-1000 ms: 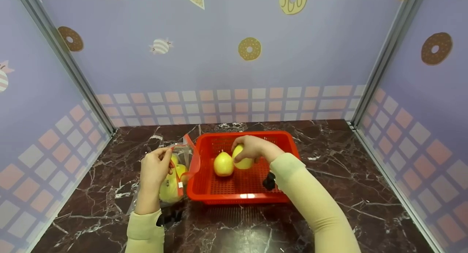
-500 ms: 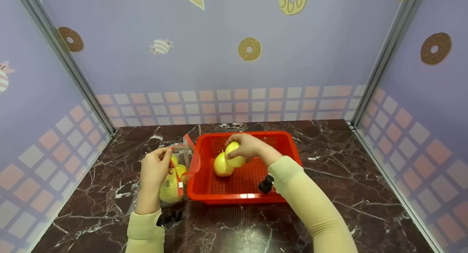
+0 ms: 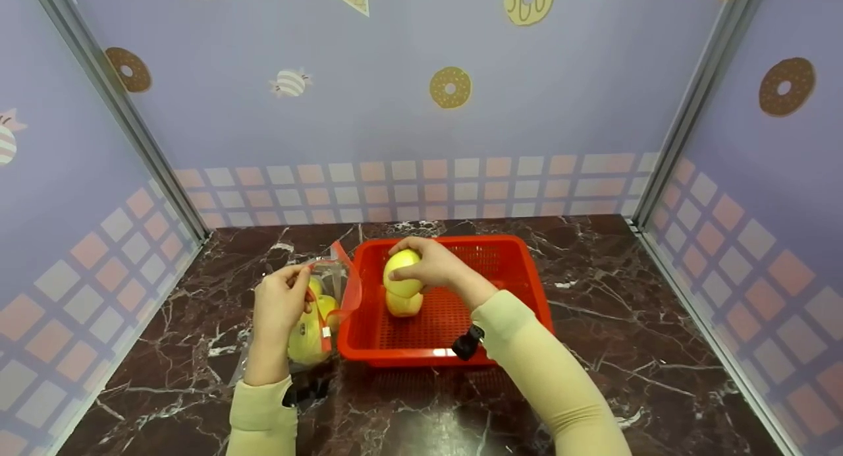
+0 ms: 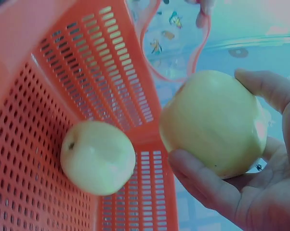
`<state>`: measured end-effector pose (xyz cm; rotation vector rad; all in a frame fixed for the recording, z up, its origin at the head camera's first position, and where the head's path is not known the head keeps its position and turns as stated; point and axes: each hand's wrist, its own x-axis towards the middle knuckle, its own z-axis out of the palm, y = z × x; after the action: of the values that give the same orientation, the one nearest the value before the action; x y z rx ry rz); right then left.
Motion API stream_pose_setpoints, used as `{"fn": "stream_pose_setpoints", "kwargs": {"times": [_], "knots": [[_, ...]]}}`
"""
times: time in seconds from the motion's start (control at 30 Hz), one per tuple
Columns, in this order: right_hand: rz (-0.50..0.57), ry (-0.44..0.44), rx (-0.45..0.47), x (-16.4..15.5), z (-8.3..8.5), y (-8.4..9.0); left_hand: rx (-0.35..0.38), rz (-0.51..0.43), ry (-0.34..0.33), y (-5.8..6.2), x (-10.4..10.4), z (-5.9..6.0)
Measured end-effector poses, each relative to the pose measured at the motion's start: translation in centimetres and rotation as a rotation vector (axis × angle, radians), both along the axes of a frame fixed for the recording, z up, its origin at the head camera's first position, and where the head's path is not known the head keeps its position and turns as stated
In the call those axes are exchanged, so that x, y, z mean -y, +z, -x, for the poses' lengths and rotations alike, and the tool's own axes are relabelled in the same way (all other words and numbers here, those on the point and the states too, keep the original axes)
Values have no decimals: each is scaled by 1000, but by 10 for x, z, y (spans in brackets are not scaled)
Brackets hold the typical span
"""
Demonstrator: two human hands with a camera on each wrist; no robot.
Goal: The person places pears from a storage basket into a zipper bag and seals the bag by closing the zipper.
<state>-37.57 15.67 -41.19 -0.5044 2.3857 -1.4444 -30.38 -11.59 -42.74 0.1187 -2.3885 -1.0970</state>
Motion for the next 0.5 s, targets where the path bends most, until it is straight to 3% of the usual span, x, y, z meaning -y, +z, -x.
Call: {"fn": "stream_pose_setpoints", "kwargs": {"times": [0.5], "knots": [[187, -49, 3, 28, -16, -3, 1, -2, -6, 1, 0, -1]]}}
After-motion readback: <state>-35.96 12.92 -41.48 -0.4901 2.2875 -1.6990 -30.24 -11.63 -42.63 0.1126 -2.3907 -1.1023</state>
